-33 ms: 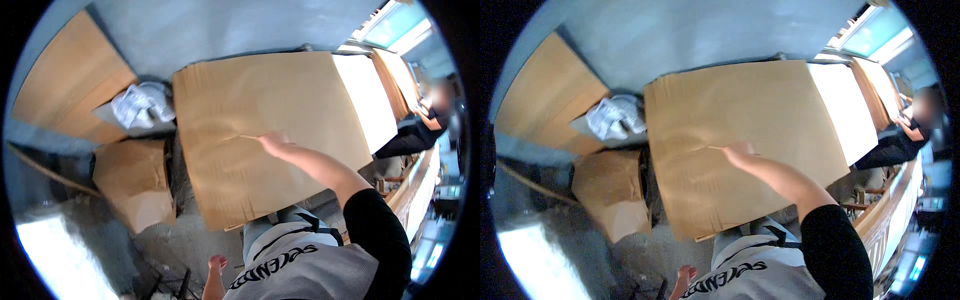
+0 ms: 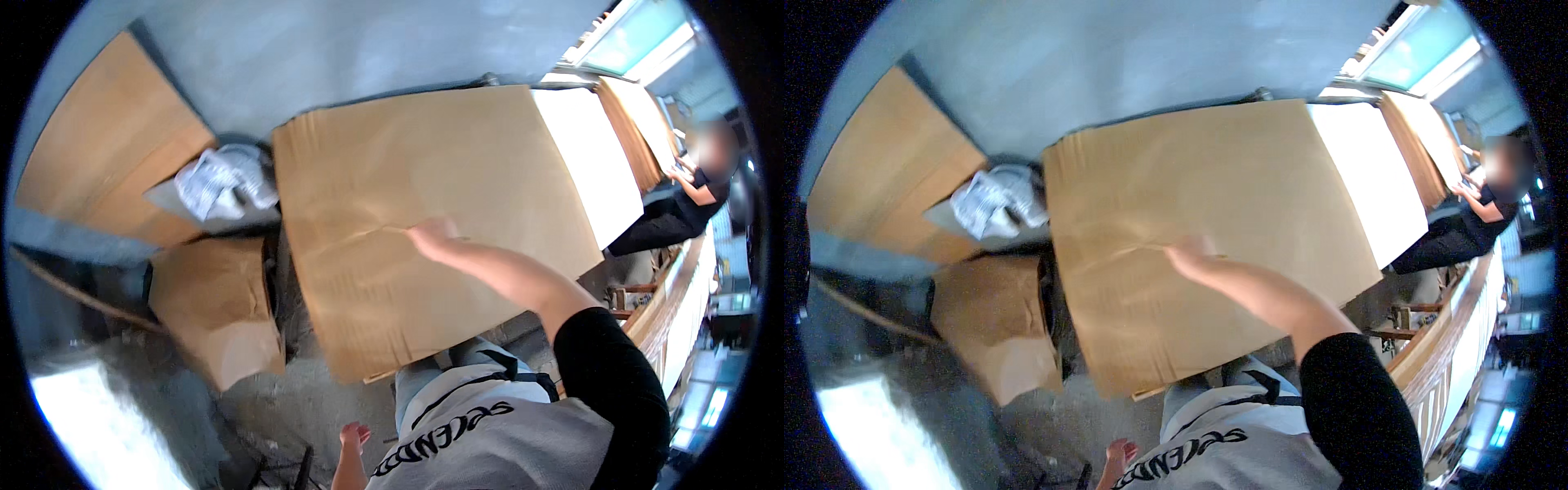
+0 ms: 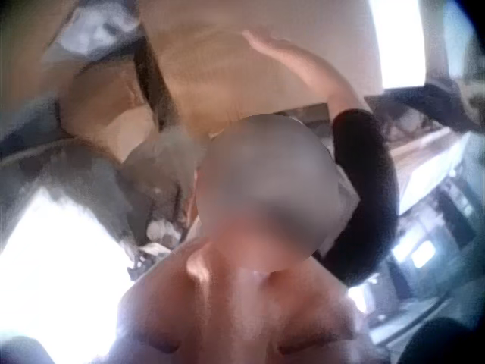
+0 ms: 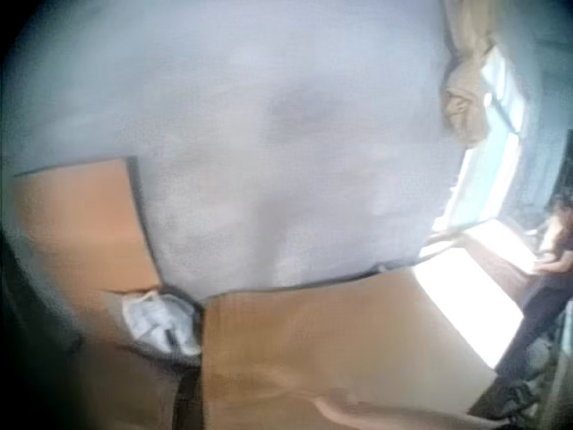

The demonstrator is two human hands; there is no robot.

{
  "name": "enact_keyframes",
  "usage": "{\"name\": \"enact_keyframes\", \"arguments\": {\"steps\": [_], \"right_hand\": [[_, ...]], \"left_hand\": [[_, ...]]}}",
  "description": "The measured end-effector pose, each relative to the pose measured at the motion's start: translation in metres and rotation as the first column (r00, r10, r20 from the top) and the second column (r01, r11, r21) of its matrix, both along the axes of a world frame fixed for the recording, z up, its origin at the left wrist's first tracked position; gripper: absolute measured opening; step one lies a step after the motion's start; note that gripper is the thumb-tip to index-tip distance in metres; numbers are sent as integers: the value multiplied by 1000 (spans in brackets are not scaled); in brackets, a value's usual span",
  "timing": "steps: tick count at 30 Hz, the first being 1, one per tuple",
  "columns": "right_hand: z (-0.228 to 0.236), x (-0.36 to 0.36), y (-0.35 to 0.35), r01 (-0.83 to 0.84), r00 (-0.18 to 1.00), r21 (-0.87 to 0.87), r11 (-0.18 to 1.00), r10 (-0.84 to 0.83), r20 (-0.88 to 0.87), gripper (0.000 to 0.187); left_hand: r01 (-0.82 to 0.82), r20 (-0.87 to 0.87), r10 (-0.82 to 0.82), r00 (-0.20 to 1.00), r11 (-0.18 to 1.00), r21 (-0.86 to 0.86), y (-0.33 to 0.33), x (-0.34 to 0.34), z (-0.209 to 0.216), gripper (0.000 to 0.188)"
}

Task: The person repeatedly picks up large sheets of brown paper and white paper, places them on a wooden workbench, and smooths them with their hands. The person uses a thin stick to press along the edges of the sheets. The process is repeated multiple times with different sheets.

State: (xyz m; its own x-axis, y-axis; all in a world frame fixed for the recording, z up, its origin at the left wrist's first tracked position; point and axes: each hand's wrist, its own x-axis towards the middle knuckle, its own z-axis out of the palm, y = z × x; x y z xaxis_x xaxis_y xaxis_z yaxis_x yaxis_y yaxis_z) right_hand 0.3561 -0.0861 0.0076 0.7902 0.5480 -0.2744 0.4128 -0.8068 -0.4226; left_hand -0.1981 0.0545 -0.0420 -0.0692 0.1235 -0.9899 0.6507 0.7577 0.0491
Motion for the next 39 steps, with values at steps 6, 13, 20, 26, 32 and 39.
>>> {"name": "enact_keyframes", "arguments": {"steps": [6,13,20,26,32,39], "right_hand": [[85,-56,43,-229,971,33,973,231,-64,20],[15,-96,-94,-13,999,256,967,1,47,20],[27,-110,-179,37,996,29,999,-39,85,24],[17,-115,-182,37,995,71,997,-43,87,23],[29,-117,-174,7,988,29,1000,-11,153,20],[26,-122,-172,1,987,23,1000,-5,159,23]], "left_hand": [[-28,289,-22,957,986,166,-18,63,39,12],[0,537,-239,809,914,406,-57,200,113,19],[20,355,-601,716,526,850,-75,306,57,22],[61,276,-582,765,492,868,-72,330,35,22],[260,118,-685,719,422,868,-62,331,38,26],[216,151,-662,734,438,873,-62,327,34,25]]}}
